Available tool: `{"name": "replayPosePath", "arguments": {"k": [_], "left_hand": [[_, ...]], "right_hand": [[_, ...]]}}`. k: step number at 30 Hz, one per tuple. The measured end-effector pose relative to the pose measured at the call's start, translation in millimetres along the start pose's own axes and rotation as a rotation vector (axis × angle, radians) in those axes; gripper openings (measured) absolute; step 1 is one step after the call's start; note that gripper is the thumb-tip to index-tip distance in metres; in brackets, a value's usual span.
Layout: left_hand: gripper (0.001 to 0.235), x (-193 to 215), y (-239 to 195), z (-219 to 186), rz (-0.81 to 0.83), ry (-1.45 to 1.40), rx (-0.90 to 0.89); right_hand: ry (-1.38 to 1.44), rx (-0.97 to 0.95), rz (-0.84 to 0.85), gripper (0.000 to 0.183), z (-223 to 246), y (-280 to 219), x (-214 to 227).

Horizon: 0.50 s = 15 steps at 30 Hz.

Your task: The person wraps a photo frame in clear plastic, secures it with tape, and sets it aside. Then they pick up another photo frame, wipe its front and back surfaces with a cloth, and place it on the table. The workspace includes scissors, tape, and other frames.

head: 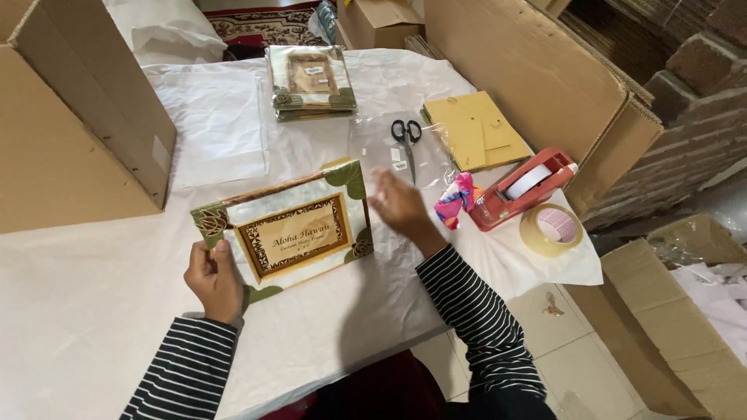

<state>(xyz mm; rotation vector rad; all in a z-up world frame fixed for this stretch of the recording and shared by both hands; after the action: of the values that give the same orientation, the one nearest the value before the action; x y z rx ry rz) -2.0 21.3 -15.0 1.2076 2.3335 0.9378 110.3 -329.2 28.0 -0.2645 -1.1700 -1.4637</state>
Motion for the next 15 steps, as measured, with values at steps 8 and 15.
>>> {"name": "replayPosePath", "arguments": {"k": [8, 15], "left_hand": [[0.021, -6, 5, -14, -0.002, -0.076, -0.032], [0.016, -13, 9, -29, -0.037, -0.148, -0.010]], "right_hand": [[-0.718, -0.572, -0.079, 0.055, -81, -2, 49], [-0.575, -0.671, 0.082, 0.041, -160, -4, 23]]}}
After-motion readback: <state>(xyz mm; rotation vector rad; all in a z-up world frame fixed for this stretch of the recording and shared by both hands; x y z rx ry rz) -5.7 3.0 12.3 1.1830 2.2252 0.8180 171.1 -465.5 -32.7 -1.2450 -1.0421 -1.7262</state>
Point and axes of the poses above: each hand's wrist, its own y-axis towards the middle knuckle, its own x-axis out of the back of the hand, z = x × y, the point moved 1 cm from there along y, towards the middle knuckle, and after that the axes turned 7 degrees about -x, right-handed, at the moved point
